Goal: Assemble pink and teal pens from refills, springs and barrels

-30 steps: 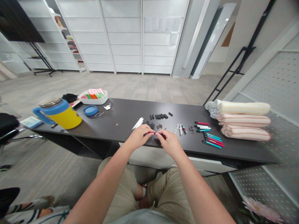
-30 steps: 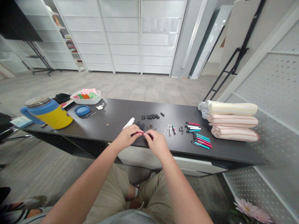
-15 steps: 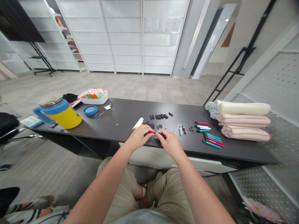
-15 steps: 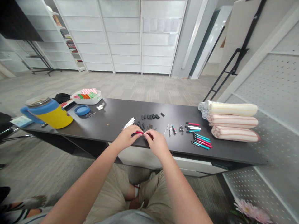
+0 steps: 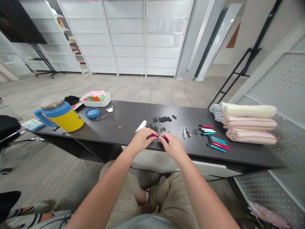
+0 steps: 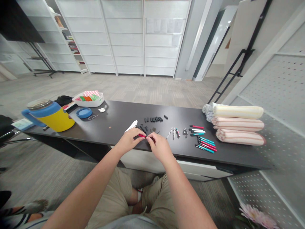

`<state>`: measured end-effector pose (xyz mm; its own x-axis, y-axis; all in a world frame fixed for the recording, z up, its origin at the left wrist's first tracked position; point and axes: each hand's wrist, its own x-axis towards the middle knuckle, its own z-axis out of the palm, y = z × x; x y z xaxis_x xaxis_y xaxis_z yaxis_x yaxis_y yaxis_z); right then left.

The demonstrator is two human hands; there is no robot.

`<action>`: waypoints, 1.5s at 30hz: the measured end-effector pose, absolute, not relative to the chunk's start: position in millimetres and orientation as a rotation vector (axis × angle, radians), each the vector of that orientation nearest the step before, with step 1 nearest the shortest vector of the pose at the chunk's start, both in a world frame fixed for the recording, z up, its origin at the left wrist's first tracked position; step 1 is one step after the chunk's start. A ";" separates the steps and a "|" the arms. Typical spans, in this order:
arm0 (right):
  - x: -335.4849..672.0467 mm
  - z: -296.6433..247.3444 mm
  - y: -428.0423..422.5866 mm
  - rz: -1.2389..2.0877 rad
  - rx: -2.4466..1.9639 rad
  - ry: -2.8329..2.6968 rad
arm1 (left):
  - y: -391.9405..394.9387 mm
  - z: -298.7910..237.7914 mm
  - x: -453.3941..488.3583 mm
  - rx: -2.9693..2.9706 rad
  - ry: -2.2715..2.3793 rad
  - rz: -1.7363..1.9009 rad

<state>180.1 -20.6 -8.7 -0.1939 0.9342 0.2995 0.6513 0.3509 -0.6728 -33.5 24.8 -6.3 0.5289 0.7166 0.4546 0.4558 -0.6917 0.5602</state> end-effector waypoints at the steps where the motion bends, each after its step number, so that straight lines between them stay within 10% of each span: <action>1: 180.0 -9.0 -20.5 0.512 -1.387 -1.942 | 24.8 -6.2 -33.6 2.399 0.963 0.968; 36: 179.7 -5.2 -28.5 0.547 -1.402 -1.708 | 24.2 -4.7 -33.6 2.324 1.019 1.045; 45: 263.8 0.8 -44.5 -0.167 -2.010 -1.396 | 18.5 1.4 -37.1 1.942 1.145 1.059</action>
<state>263.8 -44.5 0.8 0.4181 0.7830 0.4604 0.8694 -0.1981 -0.4527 -37.1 18.5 1.4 0.2959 0.9011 0.3168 0.3854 -0.4161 0.8236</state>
